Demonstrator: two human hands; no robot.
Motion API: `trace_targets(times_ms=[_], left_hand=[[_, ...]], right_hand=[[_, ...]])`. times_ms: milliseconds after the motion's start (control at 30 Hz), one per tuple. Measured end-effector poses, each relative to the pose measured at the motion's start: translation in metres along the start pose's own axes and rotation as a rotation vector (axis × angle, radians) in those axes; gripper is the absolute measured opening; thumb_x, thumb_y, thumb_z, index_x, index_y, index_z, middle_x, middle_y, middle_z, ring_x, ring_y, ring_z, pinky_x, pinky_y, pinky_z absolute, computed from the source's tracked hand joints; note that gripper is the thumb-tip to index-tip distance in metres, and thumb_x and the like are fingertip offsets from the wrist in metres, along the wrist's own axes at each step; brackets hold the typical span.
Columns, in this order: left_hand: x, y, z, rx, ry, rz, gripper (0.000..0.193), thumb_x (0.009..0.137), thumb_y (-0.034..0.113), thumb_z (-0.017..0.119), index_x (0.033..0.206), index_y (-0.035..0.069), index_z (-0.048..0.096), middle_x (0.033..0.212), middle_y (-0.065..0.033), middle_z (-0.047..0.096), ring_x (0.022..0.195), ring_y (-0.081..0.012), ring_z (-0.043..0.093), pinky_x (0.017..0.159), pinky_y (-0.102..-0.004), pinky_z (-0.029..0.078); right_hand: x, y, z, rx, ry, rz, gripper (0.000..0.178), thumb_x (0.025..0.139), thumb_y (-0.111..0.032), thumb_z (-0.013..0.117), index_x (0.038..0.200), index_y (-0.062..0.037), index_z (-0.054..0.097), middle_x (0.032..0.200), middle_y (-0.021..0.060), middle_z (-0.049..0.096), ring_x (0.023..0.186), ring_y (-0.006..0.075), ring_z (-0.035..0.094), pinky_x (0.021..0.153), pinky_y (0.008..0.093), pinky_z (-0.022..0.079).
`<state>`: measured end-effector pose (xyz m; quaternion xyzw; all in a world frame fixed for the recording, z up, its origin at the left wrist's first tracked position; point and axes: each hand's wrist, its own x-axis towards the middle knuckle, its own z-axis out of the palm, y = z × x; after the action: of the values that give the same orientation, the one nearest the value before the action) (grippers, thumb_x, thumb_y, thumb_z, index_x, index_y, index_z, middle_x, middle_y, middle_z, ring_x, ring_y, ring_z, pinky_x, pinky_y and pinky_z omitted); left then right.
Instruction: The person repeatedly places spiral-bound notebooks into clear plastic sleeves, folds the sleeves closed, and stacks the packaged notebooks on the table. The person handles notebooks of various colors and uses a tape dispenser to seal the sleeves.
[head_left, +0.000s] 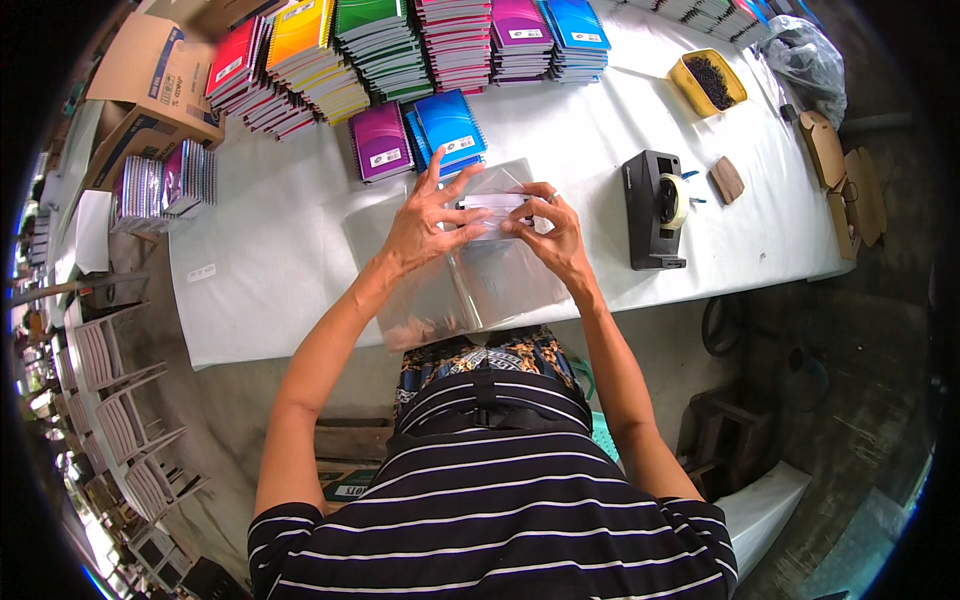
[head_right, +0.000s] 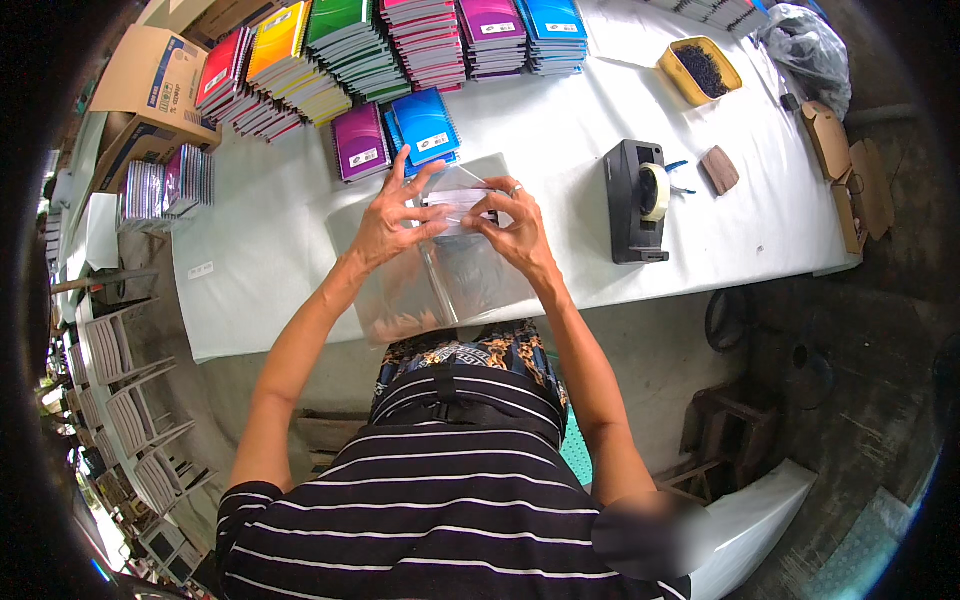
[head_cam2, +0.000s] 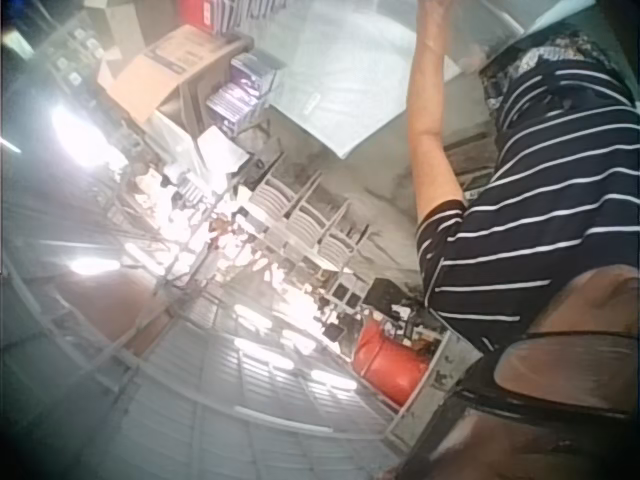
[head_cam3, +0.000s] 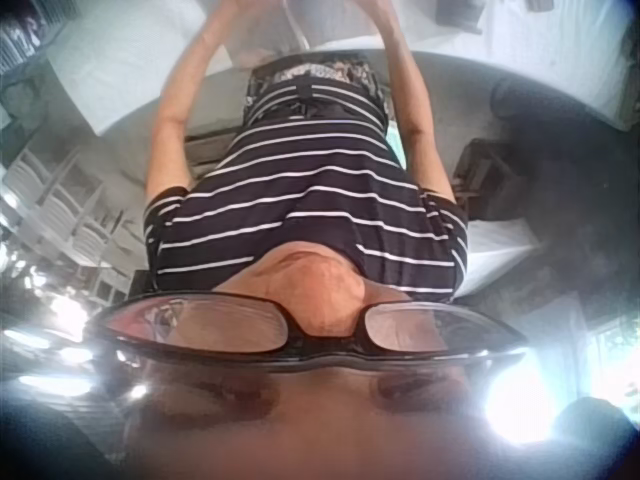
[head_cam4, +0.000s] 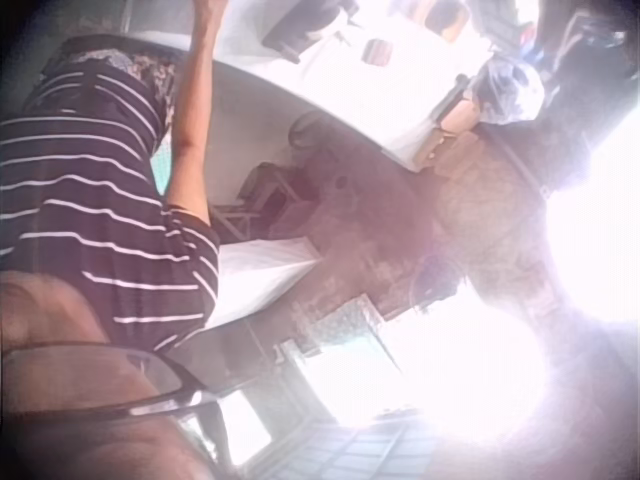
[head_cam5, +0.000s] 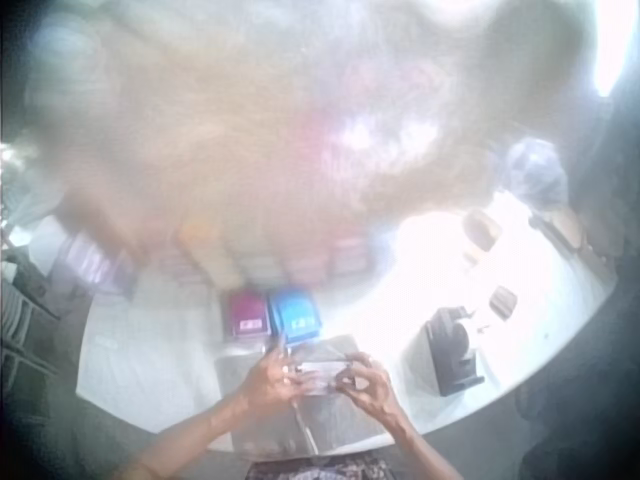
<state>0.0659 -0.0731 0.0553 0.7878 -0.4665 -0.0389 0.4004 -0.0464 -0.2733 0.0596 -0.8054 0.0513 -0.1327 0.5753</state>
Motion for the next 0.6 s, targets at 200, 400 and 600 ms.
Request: trace_targets(times_ms=[200, 400, 600], left_hand=[[0.018, -0.007, 0.003, -0.134, 0.055, 0.090, 0.040, 0.072, 0.020, 0.082, 0.111, 0.022, 0.072, 0.141, 0.0034, 0.053, 0.147, -0.0298, 0.019, 0.118, -0.0467, 0.027], [0.030, -0.005, 0.005, -0.556, 0.018, -0.159, 0.088, 0.069, 0.030, 0.085, 0.145, 0.019, 0.043, 0.147, -0.0033, 0.046, 0.142, -0.0305, 0.031, 0.117, -0.0443, 0.028], [0.048, -0.033, -0.010, -0.750, -0.629, -0.540, 0.050, 0.076, 0.026, 0.082, 0.118, 0.001, 0.067, 0.132, -0.0133, 0.059, 0.125, -0.0248, 0.052, 0.107, -0.0386, 0.038]], right_hand=[[0.012, 0.001, -0.004, -0.259, 0.003, -0.181, 0.021, 0.070, -0.014, 0.082, 0.083, -0.0052, 0.068, 0.097, 0.0077, 0.068, 0.087, 0.0242, 0.063, 0.083, 0.0354, 0.047], [0.020, 0.001, -0.005, 0.106, 0.072, 0.133, 0.032, 0.069, -0.014, 0.083, 0.094, -0.0056, 0.067, 0.092, 0.0028, 0.068, 0.090, 0.0185, 0.061, 0.088, 0.0339, 0.044], [0.032, -0.001, -0.014, 0.297, -0.187, 0.396, 0.030, 0.064, -0.010, 0.082, 0.094, -0.0072, 0.077, 0.083, -0.0002, 0.057, 0.085, 0.0157, 0.052, 0.081, 0.0293, 0.039]])
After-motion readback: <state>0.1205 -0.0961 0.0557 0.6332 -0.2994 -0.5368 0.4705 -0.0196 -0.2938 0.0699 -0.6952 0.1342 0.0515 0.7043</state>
